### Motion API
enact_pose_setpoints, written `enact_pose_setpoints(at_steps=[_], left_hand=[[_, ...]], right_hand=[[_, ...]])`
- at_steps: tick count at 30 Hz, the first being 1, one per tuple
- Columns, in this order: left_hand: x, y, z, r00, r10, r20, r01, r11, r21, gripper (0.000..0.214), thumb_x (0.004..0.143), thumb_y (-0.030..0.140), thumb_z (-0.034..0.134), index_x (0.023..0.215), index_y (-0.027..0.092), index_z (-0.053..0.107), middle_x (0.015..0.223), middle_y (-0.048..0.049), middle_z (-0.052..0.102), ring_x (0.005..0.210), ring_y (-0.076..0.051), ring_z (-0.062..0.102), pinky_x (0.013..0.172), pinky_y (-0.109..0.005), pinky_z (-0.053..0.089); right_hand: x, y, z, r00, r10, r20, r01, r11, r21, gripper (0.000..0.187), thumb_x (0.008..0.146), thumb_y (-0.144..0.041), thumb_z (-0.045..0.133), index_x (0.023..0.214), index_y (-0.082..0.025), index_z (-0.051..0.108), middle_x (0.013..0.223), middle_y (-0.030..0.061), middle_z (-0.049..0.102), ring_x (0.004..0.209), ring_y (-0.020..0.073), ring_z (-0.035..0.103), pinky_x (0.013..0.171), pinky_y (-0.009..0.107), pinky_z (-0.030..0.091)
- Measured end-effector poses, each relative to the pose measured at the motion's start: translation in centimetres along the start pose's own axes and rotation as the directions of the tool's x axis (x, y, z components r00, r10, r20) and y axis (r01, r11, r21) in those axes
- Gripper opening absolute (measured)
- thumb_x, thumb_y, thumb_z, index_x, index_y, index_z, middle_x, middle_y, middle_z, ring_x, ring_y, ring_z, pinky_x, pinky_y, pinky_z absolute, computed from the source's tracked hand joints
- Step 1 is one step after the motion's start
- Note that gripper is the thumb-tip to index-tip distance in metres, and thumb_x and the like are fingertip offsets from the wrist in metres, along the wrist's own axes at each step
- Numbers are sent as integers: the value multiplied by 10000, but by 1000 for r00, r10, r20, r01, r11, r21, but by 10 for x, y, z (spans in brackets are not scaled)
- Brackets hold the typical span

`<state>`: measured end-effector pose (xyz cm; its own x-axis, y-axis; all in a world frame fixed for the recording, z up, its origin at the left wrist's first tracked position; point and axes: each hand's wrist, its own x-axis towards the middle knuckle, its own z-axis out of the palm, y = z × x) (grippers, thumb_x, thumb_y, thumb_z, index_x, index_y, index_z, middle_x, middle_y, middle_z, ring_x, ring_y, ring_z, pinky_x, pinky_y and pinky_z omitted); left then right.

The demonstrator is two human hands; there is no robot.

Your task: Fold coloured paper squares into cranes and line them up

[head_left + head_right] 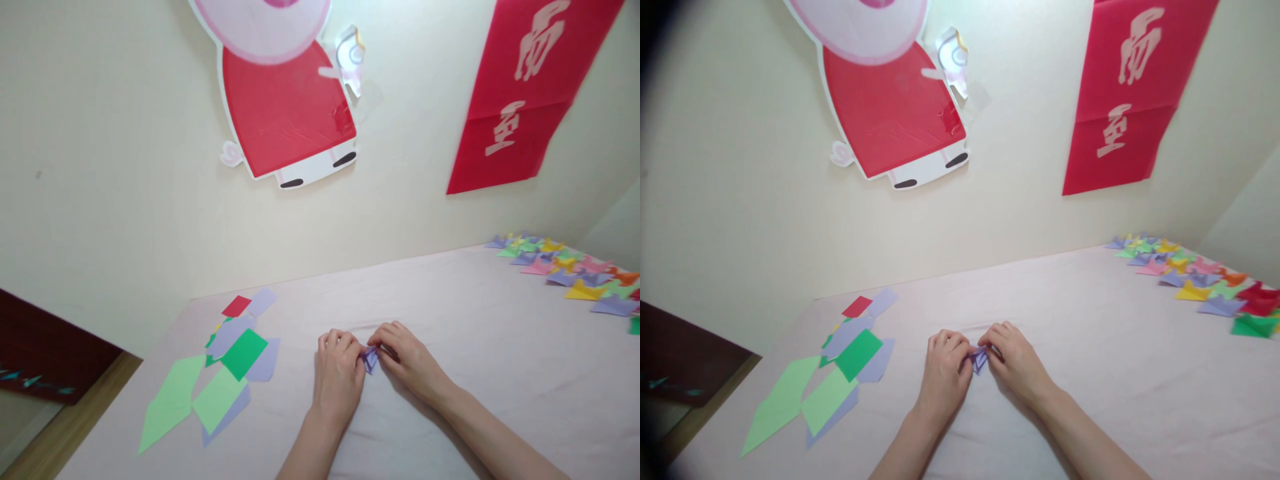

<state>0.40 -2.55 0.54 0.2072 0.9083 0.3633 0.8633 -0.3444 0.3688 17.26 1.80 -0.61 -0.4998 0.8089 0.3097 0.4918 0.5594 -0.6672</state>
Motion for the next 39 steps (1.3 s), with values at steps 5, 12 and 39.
enact_pose_setpoints(at_steps=[5, 12, 39], left_hand=[[2, -1, 4, 999, -32, -9, 32, 999, 6, 173, 829, 51, 609, 849, 223, 618, 877, 2, 645, 918, -219, 521, 848, -397, 374], [8, 3, 5, 995, -99, -10, 99, 995, -1, 117, 837, 103, 621, 806, 215, 611, 845, -6, 659, 894, -217, 541, 833, -387, 368], [12, -3, 11, 993, -91, 76, 96, 993, -67, 85, 875, 173, 633, 867, 234, 575, 910, 14, 667, 938, -198, 533, 848, -362, 353]], right_hand=[[1, 8, 2, 1000, -3, -23, 4, 1000, 26, 246, 846, -25, 482, 867, -206, 647, 867, 51, 613, 887, 218, 527, 810, 360, 435], [2, 13, 2, 995, 64, -76, -62, 998, 29, 205, 890, -102, 484, 858, -212, 654, 886, 58, 628, 891, 227, 521, 830, 392, 437], [13, 22, -14, 977, 129, 167, -142, 987, 71, 176, 887, -294, 576, 804, -249, 723, 887, 47, 665, 891, 238, 519, 845, 396, 404]])
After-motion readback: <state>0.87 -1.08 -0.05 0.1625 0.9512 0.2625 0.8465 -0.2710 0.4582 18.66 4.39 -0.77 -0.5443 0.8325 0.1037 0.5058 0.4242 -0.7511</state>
